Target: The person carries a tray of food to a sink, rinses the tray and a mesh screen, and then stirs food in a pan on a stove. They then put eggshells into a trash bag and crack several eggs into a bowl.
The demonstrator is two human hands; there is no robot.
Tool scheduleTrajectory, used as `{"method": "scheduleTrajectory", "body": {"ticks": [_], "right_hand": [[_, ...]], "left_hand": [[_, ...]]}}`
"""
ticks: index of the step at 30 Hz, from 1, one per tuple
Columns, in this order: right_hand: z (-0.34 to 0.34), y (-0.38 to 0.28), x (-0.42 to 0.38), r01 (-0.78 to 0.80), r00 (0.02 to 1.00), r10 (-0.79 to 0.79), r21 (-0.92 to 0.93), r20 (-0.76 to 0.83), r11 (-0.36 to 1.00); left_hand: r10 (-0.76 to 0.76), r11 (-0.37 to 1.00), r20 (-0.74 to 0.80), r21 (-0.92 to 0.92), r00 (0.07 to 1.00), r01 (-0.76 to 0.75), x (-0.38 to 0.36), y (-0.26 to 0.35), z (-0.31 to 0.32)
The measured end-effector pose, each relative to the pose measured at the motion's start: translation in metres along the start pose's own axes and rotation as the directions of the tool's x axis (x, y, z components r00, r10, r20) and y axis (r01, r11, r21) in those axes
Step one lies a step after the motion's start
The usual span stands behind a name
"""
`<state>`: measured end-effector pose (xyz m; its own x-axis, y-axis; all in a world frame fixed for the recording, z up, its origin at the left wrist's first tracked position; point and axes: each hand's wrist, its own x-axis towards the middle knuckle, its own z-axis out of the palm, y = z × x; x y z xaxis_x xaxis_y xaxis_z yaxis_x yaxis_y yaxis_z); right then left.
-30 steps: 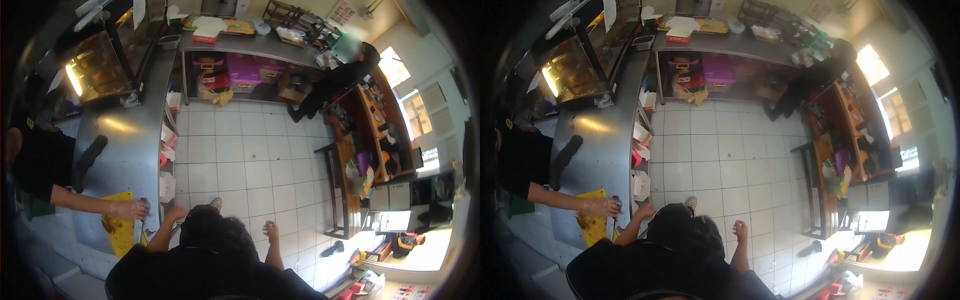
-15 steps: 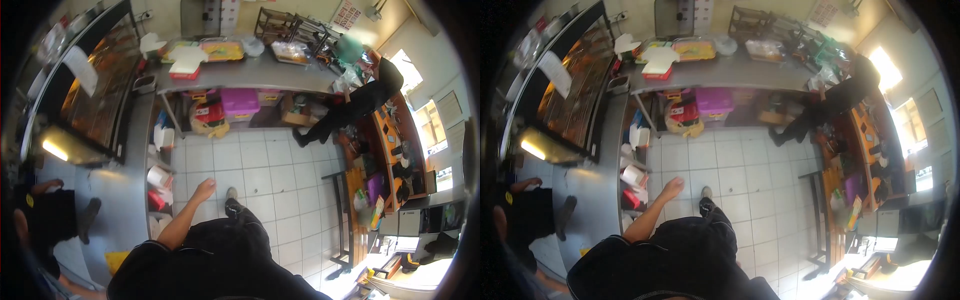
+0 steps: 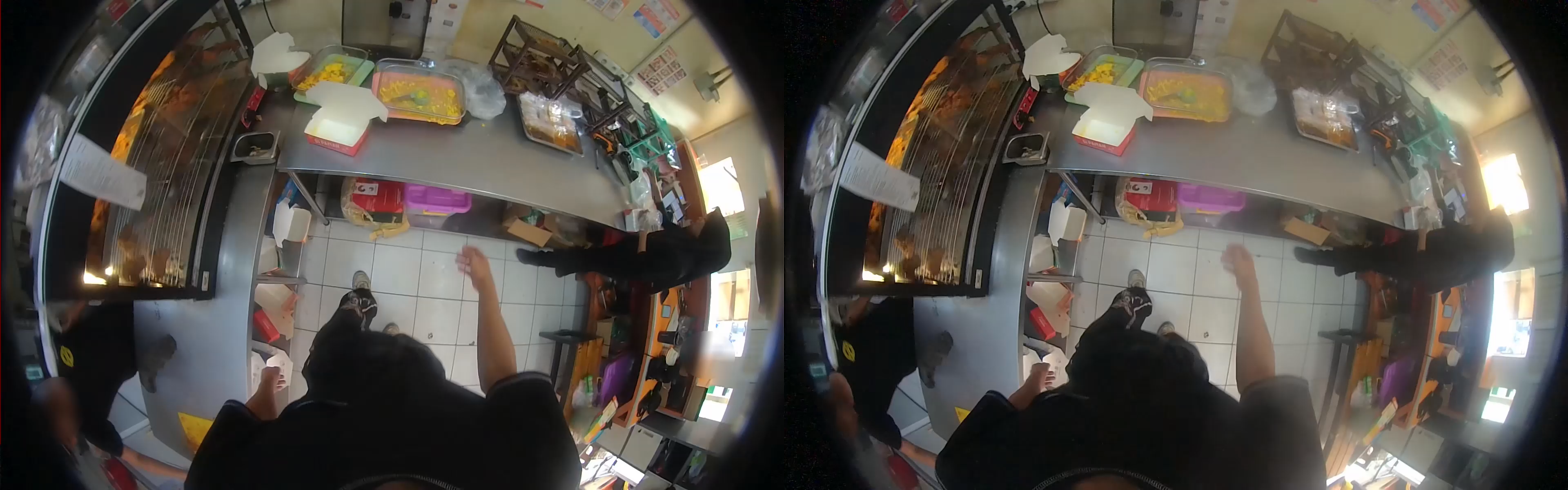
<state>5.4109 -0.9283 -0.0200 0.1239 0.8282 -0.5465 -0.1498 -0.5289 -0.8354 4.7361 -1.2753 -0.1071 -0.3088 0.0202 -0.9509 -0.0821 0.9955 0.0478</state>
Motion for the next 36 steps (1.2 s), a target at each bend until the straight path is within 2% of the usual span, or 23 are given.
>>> {"method": "scheduleTrajectory", "body": {"ticks": [2,3,4,5,6,8,9,10,11,13,15,17,18,19,22,25,28,31,33,34,36], "right_hand": [[0.042,-0.048,0.035,0.072,0.995,-0.085,0.201,0.06,0.977],[0.056,-0.057,0.046,0.086,0.991,-0.113,0.296,0.075,0.951],[0.074,-0.076,0.052,0.036,0.992,-0.074,0.344,0.098,0.938],[0.094,-0.1,0.057,-0.011,0.991,-0.041,0.384,0.125,0.923],[0.105,-0.12,0.067,-0.062,0.988,-0.005,0.421,0.156,0.905],[0.111,-0.142,0.11,-0.079,0.99,0.009,0.504,0.14,0.86],[0.11,-0.151,0.135,-0.083,0.992,0.014,0.552,0.129,0.83],[0.108,-0.167,0.155,-0.065,0.997,0.018,0.619,0.081,0.783],[0.104,-0.18,0.176,-0.041,0.999,0.025,0.64,0.033,0.767],[0.097,-0.202,0.229,0.004,0.998,0.043,0.676,-0.053,0.737],[0.091,-0.212,0.284,0.023,1.0,-0.003,0.64,-0.031,0.768],[0.095,-0.22,0.318,0.004,1.0,-0.018,0.643,0.015,0.766],[0.103,-0.229,0.324,-0.017,0.999,-0.017,0.67,0.043,0.742],[0.11,-0.236,0.327,-0.033,0.998,-0.015,0.701,0.062,0.712],[0.141,-0.27,0.319,0.044,0.988,-0.141,0.741,0.069,0.67],[0.133,-0.245,0.345,0.02,0.96,-0.242,0.825,0.143,0.565],[0.138,-0.251,0.35,0.031,0.984,-0.155,0.774,0.088,0.633],[0.143,-0.258,0.346,0.043,0.987,-0.144,0.746,0.071,0.665],[0.138,-0.251,0.347,0.055,0.98,-0.178,0.729,0.094,0.682],[0.142,-0.26,0.341,0.069,0.986,-0.159,0.732,0.054,0.678],[0.142,-0.27,0.331,0.074,0.988,-0.148,0.713,0.042,0.697]], "left_hand": [[-0.115,0.991,0.233,-0.037,0.966,0.128,-0.001,0.045,0.0],[0.082,0.996,0.28,-0.054,0.957,-0.07,-0.01,0.065,0.011],[0.115,0.967,0.529,-0.255,0.841,0.029,0.036,0.093,0.01],[0.297,0.953,0.418,-0.081,0.859,-0.29,0.053,0.128,0.035],[0.489,0.823,0.337,0.128,0.805,-0.553,0.06,0.182,0.067],[0.701,0.553,0.311,0.332,0.642,-0.764,0.092,0.282,0.116],[0.603,0.755,0.271,0.108,0.75,-0.646,-0.037,0.347,0.143],[0.731,0.563,0.355,0.169,0.583,-0.809,-0.079,0.396,0.164],[0.655,0.599,0.451,0.18,0.606,-0.78,-0.103,0.442,0.188],[0.693,0.539,0.543,0.048,0.475,-0.841,-0.203,0.513,0.224],[0.677,0.446,0.647,0.018,0.35,-0.895,-0.246,0.569,0.26],[0.623,0.683,0.655,-0.189,0.427,-0.706,-0.264,0.606,0.3],[0.639,0.729,0.651,-0.341,0.41,-0.594,-0.259,0.621,0.321],[0.654,0.748,0.646,-0.475,0.393,-0.464,-0.25,0.636,0.34],[0.716,0.683,0.536,-0.671,0.447,-0.29,-0.242,0.684,0.402],[0.796,0.533,0.377,-0.806,0.474,-0.255,-0.248,0.728,0.441],[0.794,0.356,0.223,-0.925,0.566,-0.135,-0.25,0.754,0.454],[0.778,0.331,0.169,-0.929,0.605,-0.165,-0.239,0.753,0.463],[0.773,0.361,0.146,-0.902,0.618,-0.237,-0.246,0.754,0.464],[0.772,0.374,0.131,-0.885,0.622,-0.277,-0.252,0.754,0.46],[0.738,0.461,0.137,-0.817,0.66,-0.346,-0.273,0.756,0.452]]}}
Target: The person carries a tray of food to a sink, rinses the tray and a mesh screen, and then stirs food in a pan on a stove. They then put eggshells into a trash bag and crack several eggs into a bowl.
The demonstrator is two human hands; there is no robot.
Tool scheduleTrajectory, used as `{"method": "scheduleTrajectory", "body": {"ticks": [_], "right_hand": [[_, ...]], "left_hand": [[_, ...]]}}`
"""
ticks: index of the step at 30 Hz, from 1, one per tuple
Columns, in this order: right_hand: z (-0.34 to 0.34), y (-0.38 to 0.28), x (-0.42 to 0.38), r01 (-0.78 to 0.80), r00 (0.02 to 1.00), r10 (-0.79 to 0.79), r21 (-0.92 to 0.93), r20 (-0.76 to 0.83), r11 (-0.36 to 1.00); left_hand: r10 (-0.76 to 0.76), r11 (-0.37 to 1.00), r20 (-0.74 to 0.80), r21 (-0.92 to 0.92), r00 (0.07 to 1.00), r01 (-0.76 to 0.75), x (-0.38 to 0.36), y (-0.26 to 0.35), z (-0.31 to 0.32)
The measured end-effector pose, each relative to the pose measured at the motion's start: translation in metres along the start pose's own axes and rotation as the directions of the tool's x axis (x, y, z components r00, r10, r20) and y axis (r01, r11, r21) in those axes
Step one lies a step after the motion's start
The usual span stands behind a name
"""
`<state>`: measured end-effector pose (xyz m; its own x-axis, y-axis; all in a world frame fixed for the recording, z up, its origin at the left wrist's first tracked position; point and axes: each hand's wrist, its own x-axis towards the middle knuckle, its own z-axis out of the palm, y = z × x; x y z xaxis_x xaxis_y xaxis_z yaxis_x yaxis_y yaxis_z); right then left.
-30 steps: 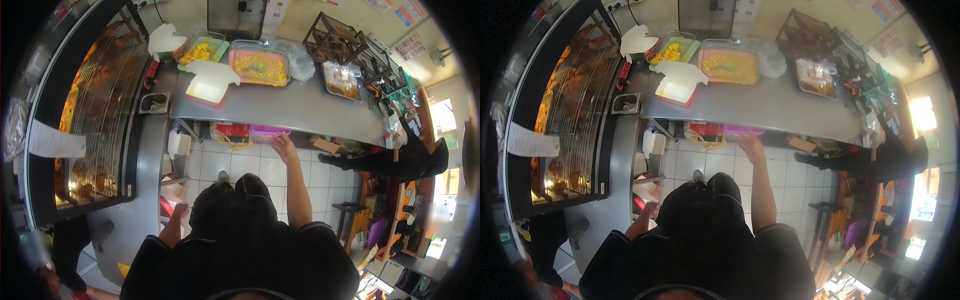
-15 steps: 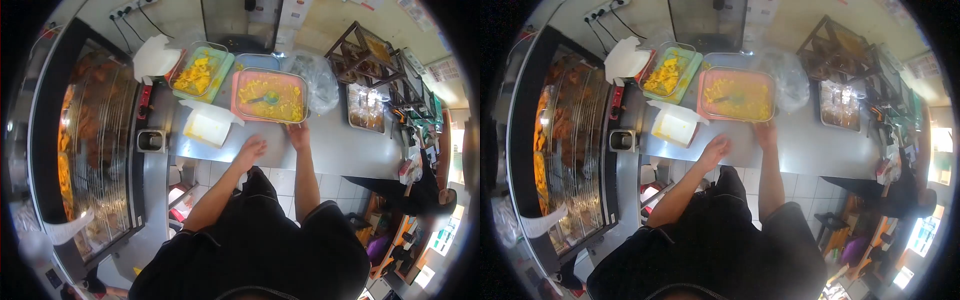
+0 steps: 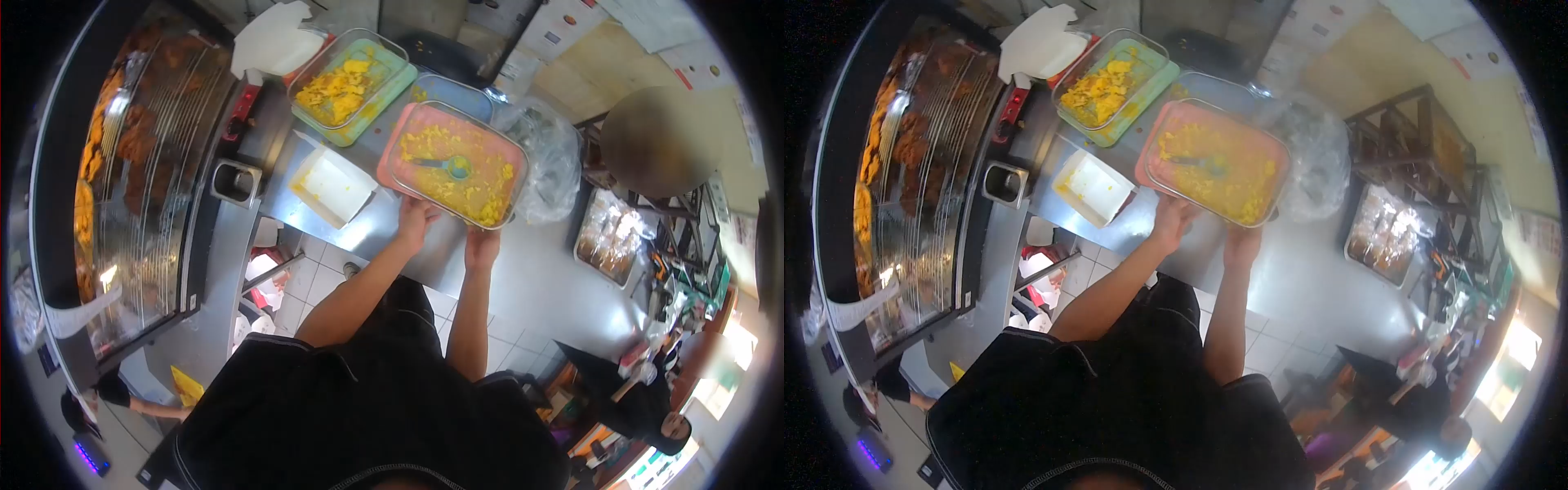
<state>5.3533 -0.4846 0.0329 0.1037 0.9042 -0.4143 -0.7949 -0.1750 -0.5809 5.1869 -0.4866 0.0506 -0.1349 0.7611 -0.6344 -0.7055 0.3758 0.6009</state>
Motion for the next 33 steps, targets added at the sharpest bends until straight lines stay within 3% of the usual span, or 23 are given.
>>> {"method": "scheduleTrajectory", "body": {"ticks": [5,7,10,13,16,18,19,20,21,22,23,24,25,27,29,31,33], "right_hand": [[0.01,-0.017,-0.012,0.039,0.996,-0.043,-0.049,-0.078,0.998],[0.017,-0.027,-0.016,0.07,0.997,-0.071,-0.025,-0.029,0.997],[0.023,-0.053,-0.026,0.111,0.991,-0.111,0.002,0.077,0.994],[0.039,-0.082,-0.048,0.153,0.983,-0.147,-0.057,0.106,0.987],[0.072,-0.102,-0.089,0.182,0.974,-0.157,-0.155,0.165,0.971],[0.083,-0.099,-0.117,0.135,0.979,-0.111,-0.139,0.171,0.981],[0.082,-0.096,-0.131,0.113,0.981,-0.09,-0.132,0.17,0.985],[0.08,-0.09,-0.145,0.082,0.988,-0.062,-0.142,0.141,0.986],[0.074,-0.085,-0.159,0.062,0.986,-0.04,-0.138,0.16,0.988],[0.071,-0.074,-0.172,0.023,0.981,0.003,-0.134,0.192,0.991],[0.069,-0.058,-0.185,-0.036,0.97,0.068,-0.141,0.233,0.989],[0.065,-0.041,-0.198,-0.096,0.947,0.133,-0.14,0.291,0.986],[0.054,-0.023,-0.212,-0.168,0.915,0.21,-0.148,0.346,0.975],[0.044,0.024,-0.252,-0.352,0.712,0.371,-0.154,0.595,0.923],[0.035,0.075,-0.291,-0.483,0.662,0.557,-0.284,0.501,0.829],[0.034,0.127,-0.354,-0.63,0.517,0.704,-0.341,0.487,0.698],[0.031,0.177,-0.415,-0.655,0.455,0.782,-0.435,0.426,0.618]], "left_hand": [[-0.01,0.977,-0.024,0.211,1.0,0.015,-0.023,0.017,0.016],[0.0,0.97,0.013,0.242,1.0,-0.003,-0.03,0.023,0.018],[0.042,0.957,0.181,0.276,0.983,-0.091,-0.05,0.033,0.018],[-0.034,0.952,0.421,0.29,0.907,-0.099,-0.077,0.047,-0.007],[0.075,0.958,0.573,0.185,0.816,-0.218,-0.131,0.035,-0.07],[0.101,0.919,0.464,0.294,0.88,-0.261,-0.171,0.013,-0.139],[0.054,0.925,0.329,0.339,0.943,-0.172,-0.198,0.002,-0.181],[0.116,0.968,0.243,0.188,0.963,-0.165,-0.215,-0.034,-0.237],[0.174,0.929,0.032,0.327,0.984,-0.175,-0.252,-0.055,-0.289],[0.233,0.921,-0.169,0.356,0.958,-0.161,-0.284,-0.089,-0.349],[0.272,0.946,-0.454,0.289,0.849,-0.149,-0.324,-0.128,-0.402],[0.323,0.93,-0.68,0.356,0.658,-0.088,-0.357,-0.188,-0.472],[0.378,0.893,-0.846,0.441,0.376,0.093,-0.414,-0.22,-0.499],[0.374,0.89,-0.927,0.357,-0.007,0.285,-0.502,-0.329,-0.588],[0.008,0.981,-0.993,-0.015,-0.118,0.195,-0.583,-0.378,-0.623],[-0.006,1.0,-0.989,-0.006,-0.147,0.004,-0.639,-0.407,-0.638],[0.064,0.983,-0.998,0.066,-0.019,-0.171,-0.674,-0.424,-0.675]]}}
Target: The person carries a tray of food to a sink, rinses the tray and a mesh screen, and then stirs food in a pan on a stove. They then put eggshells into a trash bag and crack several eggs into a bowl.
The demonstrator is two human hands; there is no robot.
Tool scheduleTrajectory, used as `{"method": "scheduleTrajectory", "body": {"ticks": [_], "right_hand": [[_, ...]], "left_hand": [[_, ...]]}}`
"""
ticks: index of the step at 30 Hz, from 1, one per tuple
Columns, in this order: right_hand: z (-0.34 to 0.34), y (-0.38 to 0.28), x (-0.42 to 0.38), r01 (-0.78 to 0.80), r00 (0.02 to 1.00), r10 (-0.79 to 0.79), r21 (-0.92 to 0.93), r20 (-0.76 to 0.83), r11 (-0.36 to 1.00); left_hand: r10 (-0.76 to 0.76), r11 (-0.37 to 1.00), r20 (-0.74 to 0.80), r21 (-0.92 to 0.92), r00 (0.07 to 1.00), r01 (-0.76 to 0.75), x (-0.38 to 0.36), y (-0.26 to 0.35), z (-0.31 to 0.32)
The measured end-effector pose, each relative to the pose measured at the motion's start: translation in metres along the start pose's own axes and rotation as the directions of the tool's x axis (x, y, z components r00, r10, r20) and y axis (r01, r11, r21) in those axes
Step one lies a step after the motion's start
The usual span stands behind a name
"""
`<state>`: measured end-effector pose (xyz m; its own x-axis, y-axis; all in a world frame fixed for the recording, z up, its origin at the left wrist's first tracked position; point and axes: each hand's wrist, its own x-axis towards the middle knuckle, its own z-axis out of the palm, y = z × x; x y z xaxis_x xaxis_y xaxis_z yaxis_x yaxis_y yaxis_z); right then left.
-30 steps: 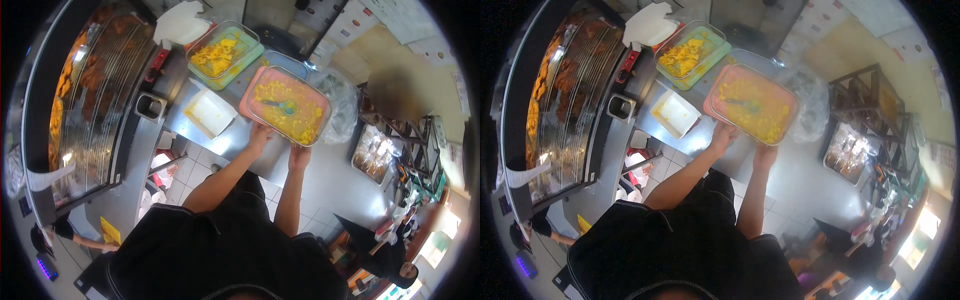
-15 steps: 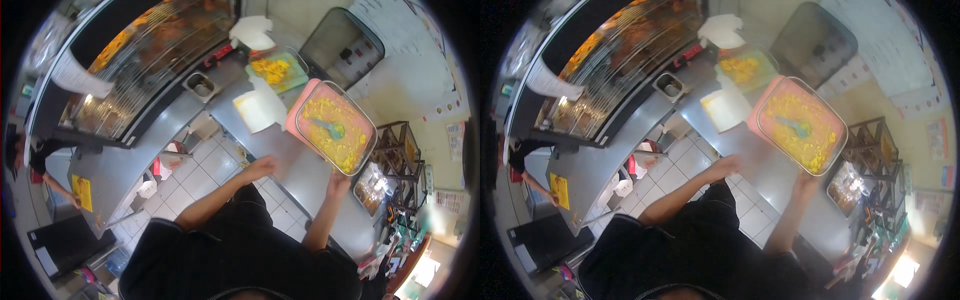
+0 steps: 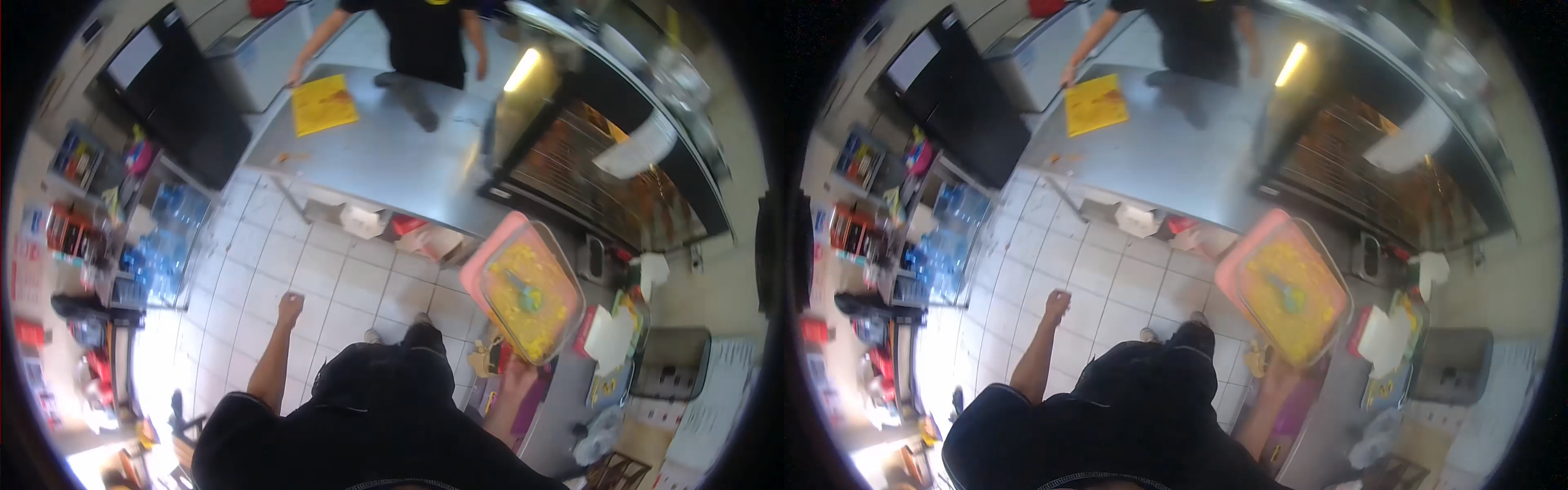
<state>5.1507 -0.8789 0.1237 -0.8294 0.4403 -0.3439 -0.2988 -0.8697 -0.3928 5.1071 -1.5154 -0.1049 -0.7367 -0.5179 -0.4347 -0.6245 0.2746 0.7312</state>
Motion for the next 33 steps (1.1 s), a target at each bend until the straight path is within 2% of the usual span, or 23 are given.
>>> {"method": "scheduleTrajectory", "body": {"ticks": [1,2,3,4,5,8,11,13,15,16,17,18,19,20,21,23,25,26,29,33], "right_hand": [[0.013,0.036,0.005,-0.051,0.999,0.051,-0.017,-0.003,0.999],[0.027,0.072,0.008,-0.104,0.994,0.103,-0.04,-0.019,0.994],[0.036,0.104,0.006,-0.172,0.985,0.172,-0.028,-0.005,0.985],[0.046,0.14,0.014,-0.234,0.972,0.234,-0.003,0.024,0.972],[0.068,0.173,0.014,-0.282,0.959,0.282,-0.02,0.036,0.959],[0.139,0.272,0.005,-0.401,0.913,0.407,-0.149,0.015,0.904],[0.151,0.372,0.025,-0.493,0.857,0.514,-0.248,0.023,0.834],[0.171,0.442,0.036,-0.516,0.836,0.549,-0.328,0.01,0.791],[0.217,0.5,0.034,-0.584,0.78,0.624,-0.298,0.052,0.755],[0.233,0.535,0.032,-0.618,0.753,0.655,-0.273,0.064,0.738],[0.239,0.563,0.032,-0.634,0.735,0.676,-0.294,0.059,0.715],[0.247,0.592,0.04,-0.648,0.716,0.696,-0.317,0.059,0.693],[0.258,0.623,0.046,-0.656,0.697,0.714,-0.34,0.07,0.674],[0.272,0.652,0.047,-0.667,0.693,0.72,-0.341,0.043,0.662],[0.29,0.681,0.049,-0.672,0.692,0.721,-0.343,0.024,0.656],[0.326,0.743,0.054,-0.685,0.677,0.736,-0.357,0.009,0.635],[0.357,0.793,0.055,-0.695,0.661,0.75,-0.377,0.0,0.613],[0.368,0.816,0.059,-0.68,0.681,0.732,-0.399,-0.033,0.615],[0.389,0.887,0.066,-0.654,0.717,0.688,-0.444,-0.108,0.612],[0.442,0.994,0.059,-0.619,0.772,0.628,-0.346,-0.098,0.705]], "left_hand": [[-0.006,0.992,0.102,-0.126,0.995,0.019,-0.017,0.048,-0.023],[0.007,1.0,0.16,-0.006,0.987,-0.006,0.003,0.056,-0.039],[-0.029,0.997,0.307,-0.053,0.951,0.048,0.013,0.079,-0.061],[-0.072,0.996,0.351,-0.03,0.934,0.088,0.016,0.115,-0.081],[-0.04,0.999,0.363,0.013,0.931,0.038,0.03,0.133,-0.101],[0.083,0.997,0.303,-0.017,0.949,-0.081,0.096,0.114,-0.157],[0.14,0.99,-0.022,-0.001,0.99,-0.14,0.148,0.053,-0.226],[0.008,0.994,-0.156,-0.11,0.988,-0.025,0.155,0.01,-0.275],[-0.293,0.95,-0.228,-0.182,0.928,0.255,0.139,-0.067,-0.313],[-0.432,0.881,-0.253,-0.326,0.866,0.344,0.113,-0.09,-0.327],[-0.555,0.778,-0.21,-0.473,0.805,0.413,0.085,-0.151,-0.334],[-0.589,0.682,-0.123,-0.606,0.799,0.409,0.043,-0.239,-0.337],[-0.707,0.507,0.06,-0.651,0.704,0.564,0.002,-0.296,-0.347],[-0.771,0.372,-0.043,-0.84,0.636,0.395,-0.054,-0.294,-0.335],[-0.776,0.221,0.109,-0.876,0.621,0.43,-0.095,-0.29,-0.341],[-0.878,0.116,0.229,-0.75,0.419,0.652,-0.106,-0.248,-0.354],[-0.893,0.069,0.31,-0.622,0.326,0.78,-0.069,-0.228,-0.368],[-0.88,0.093,0.334,-0.577,0.339,0.811,-0.029,-0.223,-0.38],[-0.818,0.244,0.374,-0.461,0.436,0.853,0.122,-0.221,-0.426],[-0.688,0.487,0.39,-0.377,0.612,0.788,0.366,-0.218,-0.5]]}}
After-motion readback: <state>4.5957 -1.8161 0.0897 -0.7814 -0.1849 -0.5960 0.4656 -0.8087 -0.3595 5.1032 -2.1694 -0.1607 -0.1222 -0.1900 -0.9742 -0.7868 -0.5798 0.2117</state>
